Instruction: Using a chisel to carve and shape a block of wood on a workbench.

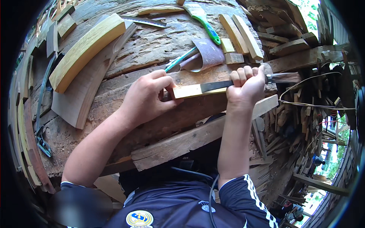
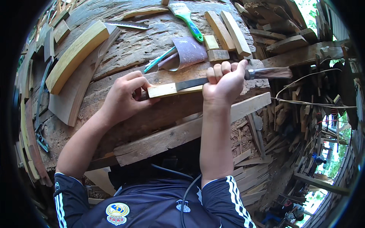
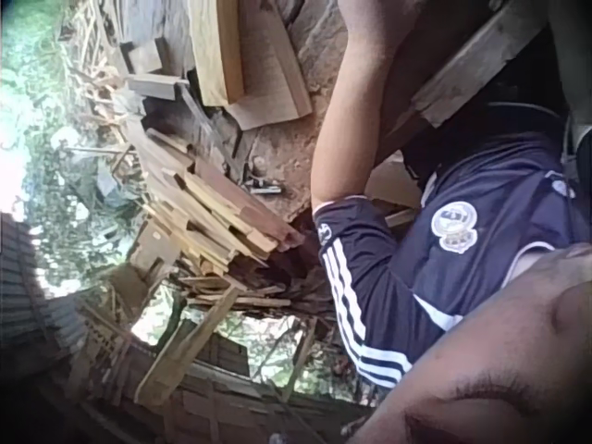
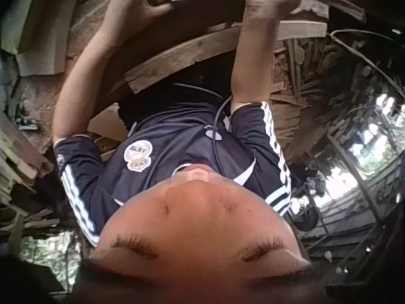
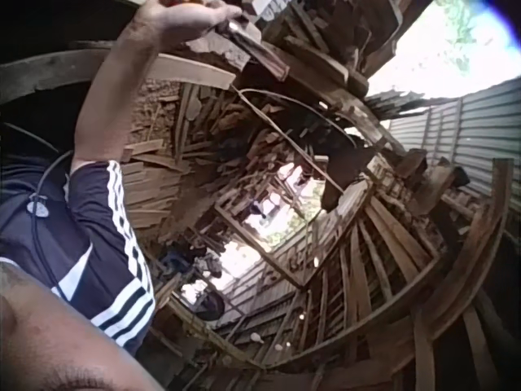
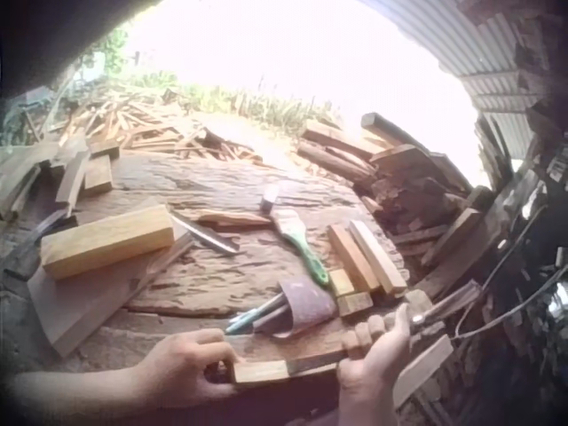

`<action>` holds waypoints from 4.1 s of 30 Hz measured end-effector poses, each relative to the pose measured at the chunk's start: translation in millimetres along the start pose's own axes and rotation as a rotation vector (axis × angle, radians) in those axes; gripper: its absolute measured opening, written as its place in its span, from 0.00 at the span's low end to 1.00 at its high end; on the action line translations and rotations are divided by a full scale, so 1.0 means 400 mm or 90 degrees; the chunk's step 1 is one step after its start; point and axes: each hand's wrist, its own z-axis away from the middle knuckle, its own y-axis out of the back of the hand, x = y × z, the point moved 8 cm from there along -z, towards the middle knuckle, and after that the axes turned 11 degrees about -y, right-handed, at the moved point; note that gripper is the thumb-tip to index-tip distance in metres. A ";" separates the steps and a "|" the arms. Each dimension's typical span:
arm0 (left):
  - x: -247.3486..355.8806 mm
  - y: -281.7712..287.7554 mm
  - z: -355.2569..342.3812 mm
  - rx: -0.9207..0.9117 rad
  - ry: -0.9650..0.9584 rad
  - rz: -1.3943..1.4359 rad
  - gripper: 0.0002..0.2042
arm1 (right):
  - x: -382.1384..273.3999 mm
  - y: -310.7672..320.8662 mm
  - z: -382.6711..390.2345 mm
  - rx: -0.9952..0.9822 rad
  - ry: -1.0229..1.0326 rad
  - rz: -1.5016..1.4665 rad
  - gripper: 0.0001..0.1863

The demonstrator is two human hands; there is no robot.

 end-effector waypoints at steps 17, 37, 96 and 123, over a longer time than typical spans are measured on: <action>0.011 -0.005 0.010 0.018 -0.068 -0.061 0.13 | -0.092 0.048 -0.009 0.003 0.062 0.061 0.26; 0.002 -0.004 0.024 0.018 -0.057 -0.031 0.12 | 0.026 -0.025 0.032 -0.018 -0.017 0.055 0.25; 0.059 -0.048 0.002 -0.144 -0.078 -0.097 0.19 | -0.159 0.182 -0.073 0.064 0.046 0.008 0.26; 0.043 -0.041 0.003 -0.158 -0.058 -0.080 0.19 | -0.113 0.137 0.001 0.021 0.064 0.037 0.25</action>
